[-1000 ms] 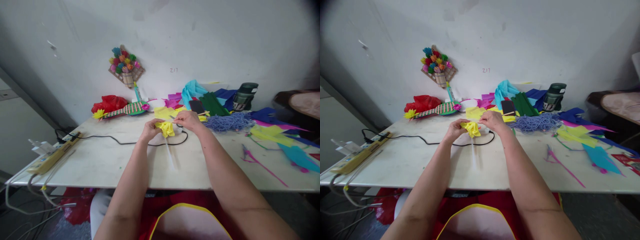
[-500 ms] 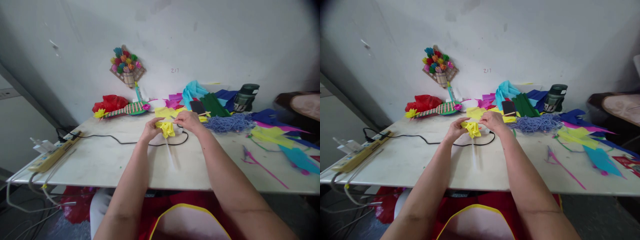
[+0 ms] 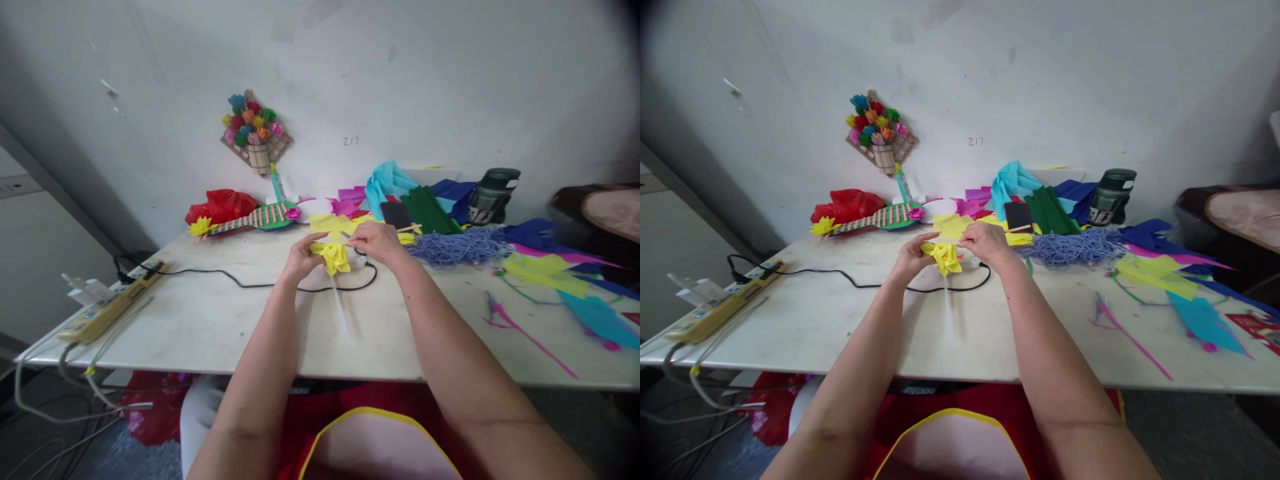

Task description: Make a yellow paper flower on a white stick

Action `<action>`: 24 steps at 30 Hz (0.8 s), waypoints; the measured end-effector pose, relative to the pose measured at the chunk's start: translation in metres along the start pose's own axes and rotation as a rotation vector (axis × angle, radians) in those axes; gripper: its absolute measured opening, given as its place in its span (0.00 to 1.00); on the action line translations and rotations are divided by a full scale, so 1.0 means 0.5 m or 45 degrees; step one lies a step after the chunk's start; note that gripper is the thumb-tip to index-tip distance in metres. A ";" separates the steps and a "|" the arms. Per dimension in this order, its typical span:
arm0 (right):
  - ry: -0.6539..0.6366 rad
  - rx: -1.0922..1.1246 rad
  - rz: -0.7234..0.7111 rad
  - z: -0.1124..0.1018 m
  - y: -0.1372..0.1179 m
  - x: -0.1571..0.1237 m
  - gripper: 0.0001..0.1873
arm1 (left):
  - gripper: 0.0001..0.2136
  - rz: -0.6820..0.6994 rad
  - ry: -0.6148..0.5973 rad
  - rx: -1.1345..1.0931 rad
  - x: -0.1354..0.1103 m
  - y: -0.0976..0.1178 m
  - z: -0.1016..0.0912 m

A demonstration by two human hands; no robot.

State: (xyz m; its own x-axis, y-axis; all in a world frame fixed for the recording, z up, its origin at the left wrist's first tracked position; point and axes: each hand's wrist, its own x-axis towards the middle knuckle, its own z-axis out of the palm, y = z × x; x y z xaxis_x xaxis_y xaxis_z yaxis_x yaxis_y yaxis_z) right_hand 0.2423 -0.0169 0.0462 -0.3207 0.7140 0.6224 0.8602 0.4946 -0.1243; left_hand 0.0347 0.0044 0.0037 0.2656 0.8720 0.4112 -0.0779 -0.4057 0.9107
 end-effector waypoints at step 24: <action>0.043 0.037 -0.031 -0.001 0.001 0.001 0.06 | 0.20 0.165 0.054 0.241 0.002 -0.006 -0.002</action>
State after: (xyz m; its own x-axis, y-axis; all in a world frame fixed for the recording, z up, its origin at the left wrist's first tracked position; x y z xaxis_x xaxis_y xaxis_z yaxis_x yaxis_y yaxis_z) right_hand 0.2430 -0.0163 0.0469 -0.3272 0.6850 0.6509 0.8403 0.5260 -0.1311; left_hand 0.0342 0.0069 0.0015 0.2245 0.8185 0.5289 0.0737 -0.5554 0.8283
